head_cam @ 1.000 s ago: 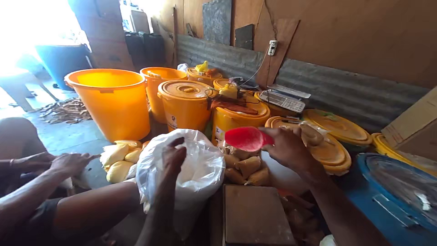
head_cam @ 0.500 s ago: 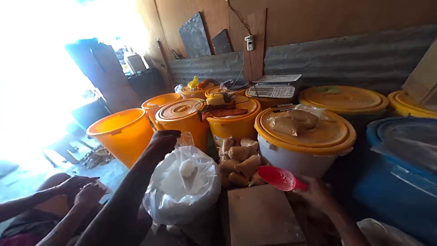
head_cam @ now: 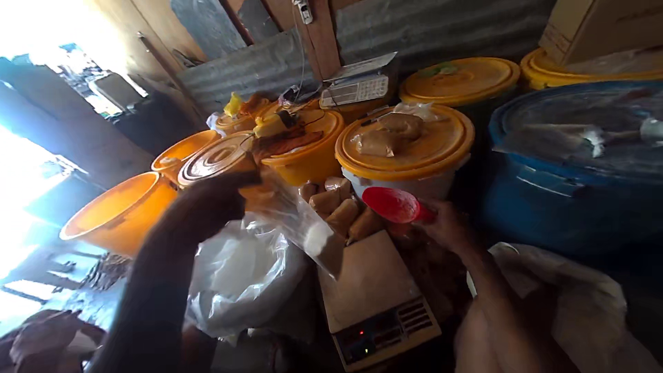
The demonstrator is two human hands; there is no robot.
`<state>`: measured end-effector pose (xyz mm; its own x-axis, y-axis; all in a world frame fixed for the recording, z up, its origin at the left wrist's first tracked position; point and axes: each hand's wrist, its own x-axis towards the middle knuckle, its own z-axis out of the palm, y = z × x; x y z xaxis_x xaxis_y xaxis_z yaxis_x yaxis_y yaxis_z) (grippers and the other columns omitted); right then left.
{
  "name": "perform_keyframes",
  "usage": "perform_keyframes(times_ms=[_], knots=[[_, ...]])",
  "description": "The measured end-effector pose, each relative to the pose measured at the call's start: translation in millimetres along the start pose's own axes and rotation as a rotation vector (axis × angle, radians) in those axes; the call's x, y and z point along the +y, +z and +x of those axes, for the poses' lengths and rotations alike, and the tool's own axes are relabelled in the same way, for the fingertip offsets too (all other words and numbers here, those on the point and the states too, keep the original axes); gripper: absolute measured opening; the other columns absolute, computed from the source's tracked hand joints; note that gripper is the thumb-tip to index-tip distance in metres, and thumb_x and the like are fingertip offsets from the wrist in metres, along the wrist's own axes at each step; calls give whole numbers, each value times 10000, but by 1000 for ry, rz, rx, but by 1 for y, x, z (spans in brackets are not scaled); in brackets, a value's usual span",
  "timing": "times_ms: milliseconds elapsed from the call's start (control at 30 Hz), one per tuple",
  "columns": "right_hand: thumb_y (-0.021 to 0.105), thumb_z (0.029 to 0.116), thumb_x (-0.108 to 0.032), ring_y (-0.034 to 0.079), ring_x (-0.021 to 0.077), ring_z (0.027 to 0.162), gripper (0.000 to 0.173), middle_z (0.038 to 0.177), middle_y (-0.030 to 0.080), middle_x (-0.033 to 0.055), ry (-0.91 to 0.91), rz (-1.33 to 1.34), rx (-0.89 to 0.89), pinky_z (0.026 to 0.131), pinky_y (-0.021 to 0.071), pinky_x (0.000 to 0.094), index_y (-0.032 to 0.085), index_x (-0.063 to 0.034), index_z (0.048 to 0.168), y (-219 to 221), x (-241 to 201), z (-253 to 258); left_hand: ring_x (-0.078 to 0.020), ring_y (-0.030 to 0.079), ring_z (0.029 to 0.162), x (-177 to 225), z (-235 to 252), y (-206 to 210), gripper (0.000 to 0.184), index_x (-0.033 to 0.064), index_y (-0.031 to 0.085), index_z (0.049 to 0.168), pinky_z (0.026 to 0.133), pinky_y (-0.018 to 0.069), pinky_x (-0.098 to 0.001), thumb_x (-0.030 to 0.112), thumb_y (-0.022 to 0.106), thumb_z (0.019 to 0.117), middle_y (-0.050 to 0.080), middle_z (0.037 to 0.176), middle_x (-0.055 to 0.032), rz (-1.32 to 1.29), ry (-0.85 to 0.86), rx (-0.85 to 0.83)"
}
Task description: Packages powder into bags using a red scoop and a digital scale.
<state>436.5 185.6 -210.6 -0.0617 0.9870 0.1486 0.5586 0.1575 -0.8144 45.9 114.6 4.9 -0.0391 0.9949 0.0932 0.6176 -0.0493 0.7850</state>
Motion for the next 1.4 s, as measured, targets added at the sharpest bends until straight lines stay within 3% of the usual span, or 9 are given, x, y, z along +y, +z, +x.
perform_keyframes(times_ms=[67, 233, 367, 600, 767, 900, 1067, 1267, 1400], knots=[[783, 878, -128, 653, 296, 1208, 547, 1298, 682, 166, 8, 19, -9, 1071, 489, 491, 616, -58, 1394, -1, 1, 1, -24, 520, 593, -15, 17, 23, 481, 136, 650, 1326, 516, 438, -204, -37, 423, 938, 687, 1269, -14, -47, -41, -81], [788, 881, -125, 645, 298, 1216, 568, 1299, 679, 165, 59, 37, 6, 1072, 480, 500, 599, -58, 1412, -5, 5, 5, -93, 571, 617, -10, 18, 111, 410, 67, 677, 1263, 565, 497, -279, -81, 558, 900, 710, 1049, -75, 72, -49, -74], [800, 868, -113, 659, 313, 1182, 559, 1270, 685, 191, 25, 47, 46, 1050, 498, 513, 610, -38, 1389, -6, 12, 9, -248, 673, 1159, -36, -9, 214, 467, 98, 675, 1321, 994, 544, -500, 19, 655, 862, 680, 1309, -103, 375, 94, -184], [819, 847, -75, 681, 266, 1144, 573, 1241, 697, 185, -4, 81, 57, 1020, 534, 452, 608, -15, 1376, -3, 23, 11, -314, 677, 1148, -88, -63, 339, 673, 118, 417, 1566, 915, 591, -498, 128, 648, 935, 480, 1532, -173, 302, 30, -412], [817, 857, -104, 671, 290, 1166, 574, 1255, 698, 174, 22, 19, 66, 1034, 505, 535, 614, -52, 1391, -11, 28, 7, -233, 720, 949, -91, -65, 276, 706, 153, 418, 1565, 796, 620, -449, 400, 688, 961, 483, 1533, -141, 261, 89, -354], [824, 861, -105, 686, 277, 1134, 575, 1240, 700, 177, 26, -3, 58, 1009, 535, 494, 608, -49, 1390, -11, 30, 3, -281, 686, 826, -112, -41, 193, 345, 34, 704, 942, 762, 559, -527, 357, 602, 1009, 691, 922, -129, 417, 78, -292], [840, 838, -92, 692, 288, 1103, 599, 1218, 701, 195, 29, -60, -9, 984, 545, 498, 601, -29, 1384, 3, 26, 2, -341, 628, 1168, -159, -31, 145, 387, 46, 627, 1330, 1010, 495, -531, 20, 601, 944, 630, 1283, -200, 429, 44, -680], [817, 830, -98, 712, 189, 1042, 584, 1185, 711, 174, -128, -40, -7, 923, 591, 358, 602, -15, 1367, 18, 19, -1, -366, 673, 961, -177, -47, 146, 284, 75, 691, 1049, 810, 527, -619, 347, 633, 996, 685, 1017, -159, 572, -86, -782], [792, 839, -151, 722, 102, 992, 571, 1137, 736, 110, -181, 39, -87, 878, 603, 257, 600, -14, 1359, 42, -11, 2, -455, 672, 986, -159, -70, 165, 256, -10, 681, 1025, 799, 530, -659, 238, 679, 959, 684, 1045, -239, 698, -225, -805]])
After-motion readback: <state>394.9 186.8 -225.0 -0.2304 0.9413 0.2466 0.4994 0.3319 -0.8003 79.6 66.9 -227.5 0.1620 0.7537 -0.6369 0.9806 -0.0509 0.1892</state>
